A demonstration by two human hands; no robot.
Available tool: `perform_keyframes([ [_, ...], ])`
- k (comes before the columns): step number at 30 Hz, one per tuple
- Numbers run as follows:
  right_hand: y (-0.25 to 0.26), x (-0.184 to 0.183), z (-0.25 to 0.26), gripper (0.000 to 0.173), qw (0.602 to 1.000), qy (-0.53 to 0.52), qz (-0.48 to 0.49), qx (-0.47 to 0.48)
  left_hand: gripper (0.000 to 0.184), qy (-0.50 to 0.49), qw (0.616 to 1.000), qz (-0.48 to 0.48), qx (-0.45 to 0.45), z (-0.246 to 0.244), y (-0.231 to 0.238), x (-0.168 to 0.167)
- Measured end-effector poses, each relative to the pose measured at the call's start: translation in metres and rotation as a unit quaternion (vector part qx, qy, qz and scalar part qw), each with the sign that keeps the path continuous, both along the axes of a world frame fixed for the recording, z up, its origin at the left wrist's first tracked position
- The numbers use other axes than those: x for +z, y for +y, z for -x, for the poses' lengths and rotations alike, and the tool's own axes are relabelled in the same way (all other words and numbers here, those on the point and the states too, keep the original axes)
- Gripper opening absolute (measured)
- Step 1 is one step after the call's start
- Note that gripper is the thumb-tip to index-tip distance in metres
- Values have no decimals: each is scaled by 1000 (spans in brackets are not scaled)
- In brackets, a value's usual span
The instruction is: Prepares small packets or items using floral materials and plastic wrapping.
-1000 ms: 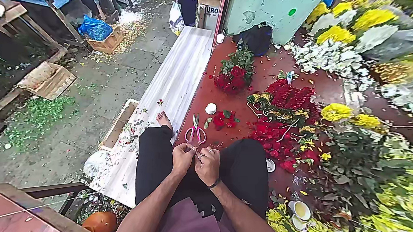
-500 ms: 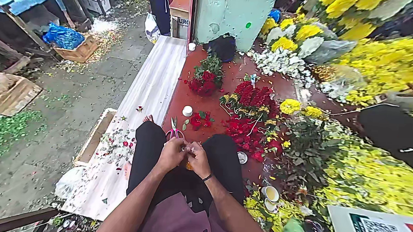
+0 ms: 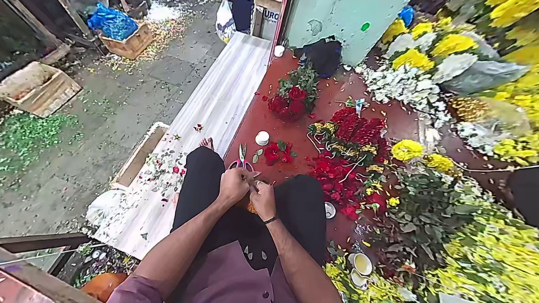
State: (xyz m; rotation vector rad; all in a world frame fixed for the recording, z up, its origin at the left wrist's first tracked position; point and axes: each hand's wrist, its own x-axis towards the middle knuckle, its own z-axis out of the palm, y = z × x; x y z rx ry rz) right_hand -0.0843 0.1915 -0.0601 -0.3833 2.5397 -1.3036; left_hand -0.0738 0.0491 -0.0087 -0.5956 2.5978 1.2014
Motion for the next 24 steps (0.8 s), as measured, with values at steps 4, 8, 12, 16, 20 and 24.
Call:
perform_keyframes([
  [4, -9, 0, -3, 30, 999, 47, 1, -7, 9, -16, 995, -25, 97, 4, -1, -7],
  [8, -5, 2, -3, 26, 998, 48, 33, 4, 11, -14, 990, -55, 126, 7, -3, -12],
  [12, -7, 3, -6, 22, 998, 32, 54, 11, 12, -22, 985, -67, 158, 6, -8, -17],
  [16, -7, 6, -12, 25, 997, 44, 69, 6, 11, -7, 971, -114, 211, 8, -10, -16],
  [20, -4, 7, -19, 24, 994, 62, 86, 3, 12, 36, 949, -174, 260, 12, -13, -28],
  [24, 6, 10, -34, 20, 986, 93, 138, 8, 21, 135, 911, -240, 306, 26, -39, -22],
])
